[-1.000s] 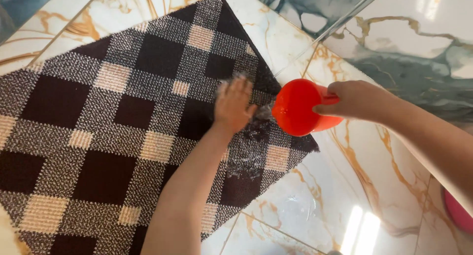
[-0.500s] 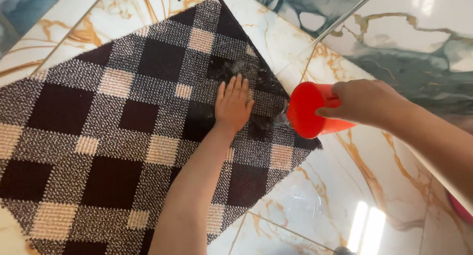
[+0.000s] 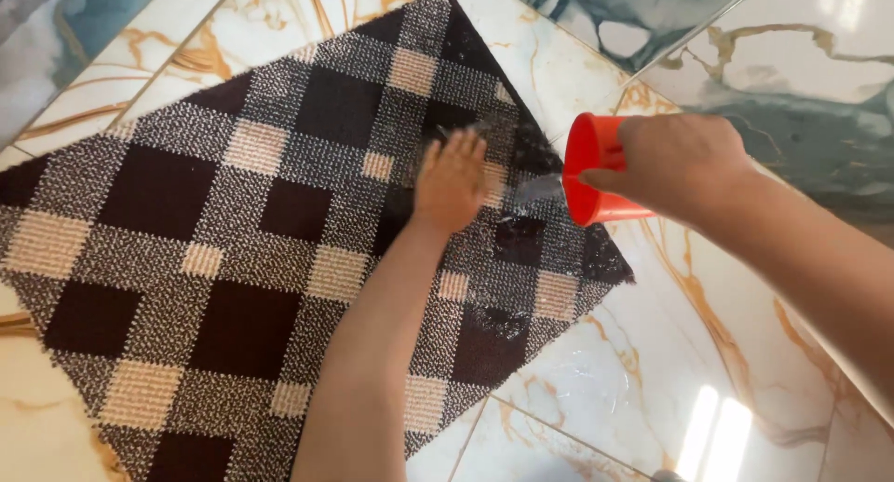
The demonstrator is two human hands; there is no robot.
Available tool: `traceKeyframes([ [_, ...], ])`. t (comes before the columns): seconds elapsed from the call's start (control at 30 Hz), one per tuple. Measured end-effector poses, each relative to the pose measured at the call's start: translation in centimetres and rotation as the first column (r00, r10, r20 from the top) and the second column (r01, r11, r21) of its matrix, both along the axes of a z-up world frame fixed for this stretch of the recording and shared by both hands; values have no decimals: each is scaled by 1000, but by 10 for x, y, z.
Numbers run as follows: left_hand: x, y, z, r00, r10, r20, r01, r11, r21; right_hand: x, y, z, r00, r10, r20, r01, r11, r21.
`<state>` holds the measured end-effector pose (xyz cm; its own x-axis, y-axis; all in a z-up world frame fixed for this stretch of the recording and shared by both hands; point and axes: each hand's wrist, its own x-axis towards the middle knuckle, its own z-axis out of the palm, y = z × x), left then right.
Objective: The person cleans a floor mat in a bathroom using water, a brush, and cleaning powder.
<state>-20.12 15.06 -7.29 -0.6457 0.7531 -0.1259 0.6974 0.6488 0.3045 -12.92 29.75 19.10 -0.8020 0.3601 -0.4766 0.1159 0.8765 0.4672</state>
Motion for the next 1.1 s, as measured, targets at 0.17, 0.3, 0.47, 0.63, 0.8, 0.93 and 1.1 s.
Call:
traceKeyframes([
  [0.17, 33, -1, 35, 977, 209, -44, -212, 971, -110, 1, 31, -2, 961, -72, -269, 22, 983, -183],
  [0.3, 81, 36, -6, 988, -82, -130, 67, 991, -119, 10, 67, -26, 891, -270, -366, 144, 931, -335],
  [0.47, 21, -14, 8, 991, 126, 54, -128, 991, 35, 12, 126, -95, 557, -739, -380, 37, 479, -877],
  [0.63, 17, -35, -26, 939, 326, -111, -309, 939, 151, 1, 134, -159, 314, -945, 96, -92, -131, -987],
  [0.8, 27, -36, -37, 903, 398, -163, -349, 899, 264, -6, 105, -193, 249, -848, 467, -228, -520, -823],
  [0.93, 28, -36, -33, 898, 397, -189, -340, 900, 274, -10, 96, -202, 316, -808, 498, -161, -563, -811],
  [1.1, 32, -34, -33, 893, 406, -195, -344, 894, 288, -3, 99, -196, 394, -804, 445, -104, -521, -847],
])
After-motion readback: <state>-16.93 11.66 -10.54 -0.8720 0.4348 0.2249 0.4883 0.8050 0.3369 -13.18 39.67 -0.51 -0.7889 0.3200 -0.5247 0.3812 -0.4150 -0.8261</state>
